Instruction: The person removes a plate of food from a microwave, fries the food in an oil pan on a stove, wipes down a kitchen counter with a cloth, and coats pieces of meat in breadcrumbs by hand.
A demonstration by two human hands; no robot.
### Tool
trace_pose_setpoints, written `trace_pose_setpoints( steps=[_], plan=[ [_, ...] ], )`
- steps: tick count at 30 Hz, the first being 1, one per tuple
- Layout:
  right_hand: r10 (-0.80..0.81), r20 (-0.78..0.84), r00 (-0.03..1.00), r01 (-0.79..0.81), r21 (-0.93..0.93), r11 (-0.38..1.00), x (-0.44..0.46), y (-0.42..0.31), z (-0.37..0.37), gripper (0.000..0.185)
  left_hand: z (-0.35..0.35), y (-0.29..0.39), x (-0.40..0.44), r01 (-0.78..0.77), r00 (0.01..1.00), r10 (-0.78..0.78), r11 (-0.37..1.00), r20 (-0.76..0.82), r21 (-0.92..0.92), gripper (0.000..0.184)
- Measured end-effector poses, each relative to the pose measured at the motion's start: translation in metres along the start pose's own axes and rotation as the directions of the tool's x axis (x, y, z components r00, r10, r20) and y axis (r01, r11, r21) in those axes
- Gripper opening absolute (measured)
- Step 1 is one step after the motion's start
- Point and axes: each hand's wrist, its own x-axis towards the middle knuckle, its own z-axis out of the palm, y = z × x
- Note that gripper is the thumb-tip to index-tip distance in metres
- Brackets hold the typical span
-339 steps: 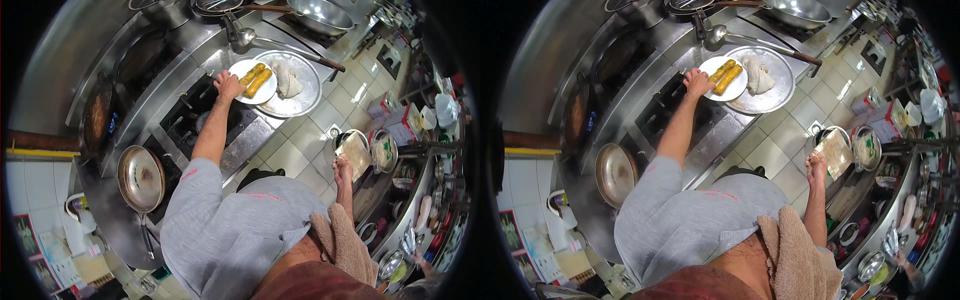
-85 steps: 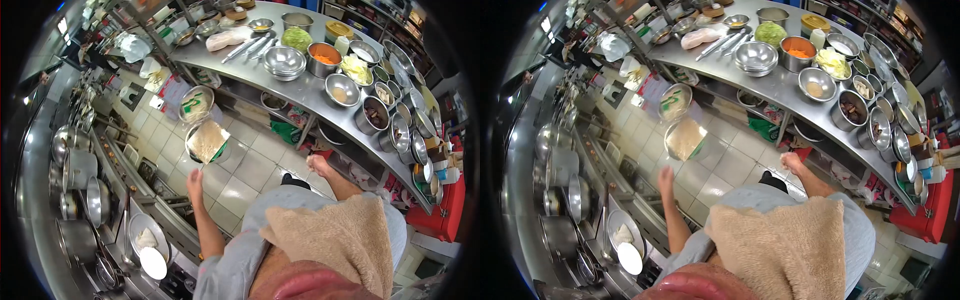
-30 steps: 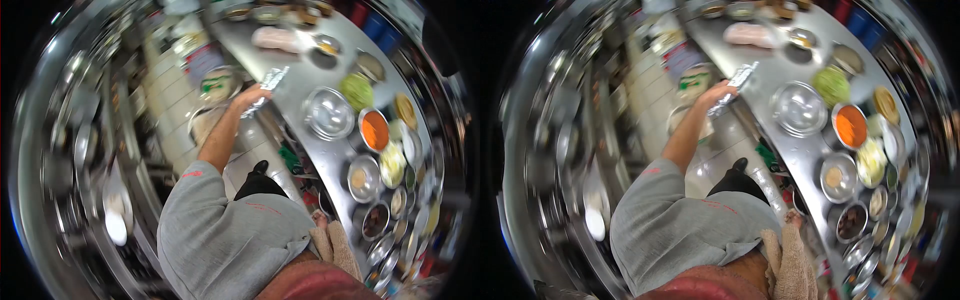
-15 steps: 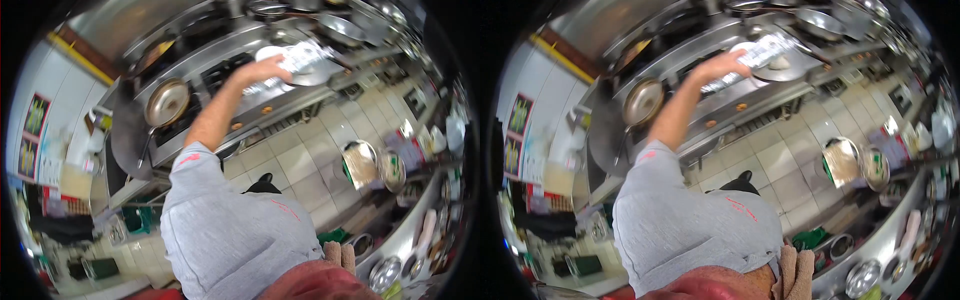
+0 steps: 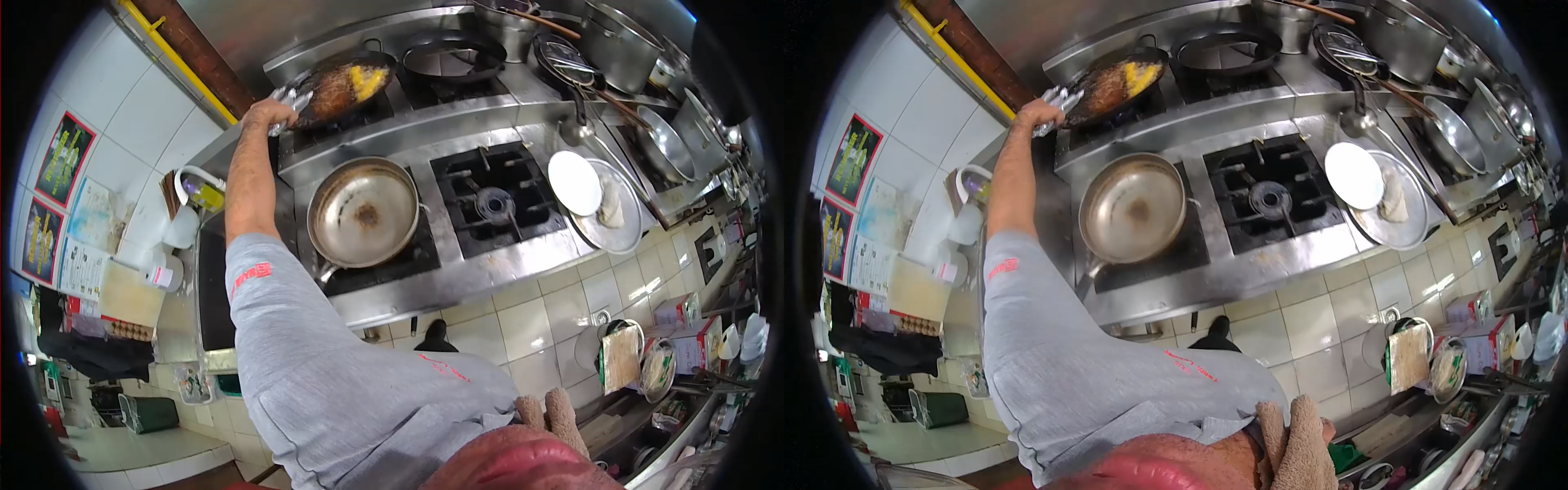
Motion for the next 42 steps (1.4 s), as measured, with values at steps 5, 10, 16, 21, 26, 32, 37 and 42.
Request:
trace_pose_setpoints(
  steps=[5,10,16,21,26,32,37,42],
  plan=[
    [-0.021,0.028,0.999,0.024,-0.104,0.994,-0.001,0.003,0.022,0.013,0.001,0.003,0.043,0.156,0.974,-0.171,0.982,0.149,0.110,0.051],
    [-0.066,0.238,0.969,0.085,-0.070,0.994,0.042,0.077,-0.089,0.007,0.015,0.014,0.075,0.165,0.970,-0.197,0.965,0.145,0.205,0.047],
    [0.038,-0.308,0.951,-0.107,-0.209,0.972,-0.039,-0.013,0.026,0.006,0.035,0.016,0.121,0.124,0.983,-0.153,0.963,0.106,0.240,0.050],
    [0.000,-0.298,0.955,-0.093,-0.298,0.950,-0.039,-0.033,0.038,0.004,0.046,0.014,0.152,0.140,0.972,-0.102,0.975,-0.210,0.174,0.052],
    [-0.101,-0.304,0.947,0.010,-0.288,0.958,-0.048,-0.052,0.037,0.004,-0.117,-0.027,0.097,-0.086,0.908,0.180,0.963,-0.378,0.254,0.044],
    [-0.123,-0.194,0.973,0.044,-0.372,0.927,-0.007,-0.040,-0.005,0.013,-0.156,-0.014,-0.112,-0.393,0.447,0.306,0.911,-0.841,0.123,0.047],
    [-0.112,0.028,0.993,0.110,-0.527,0.843,0.008,-0.045,-0.029,0.009,-0.030,0.077,-0.242,-0.753,0.505,0.271,0.602,-0.819,-0.265,0.039],
    [-0.083,0.201,0.976,0.037,0.221,0.975,-0.002,-0.042,-0.077,0.003,0.140,0.208,-0.323,-0.532,0.820,0.420,0.309,-0.388,-0.788,0.033]
  ],
)
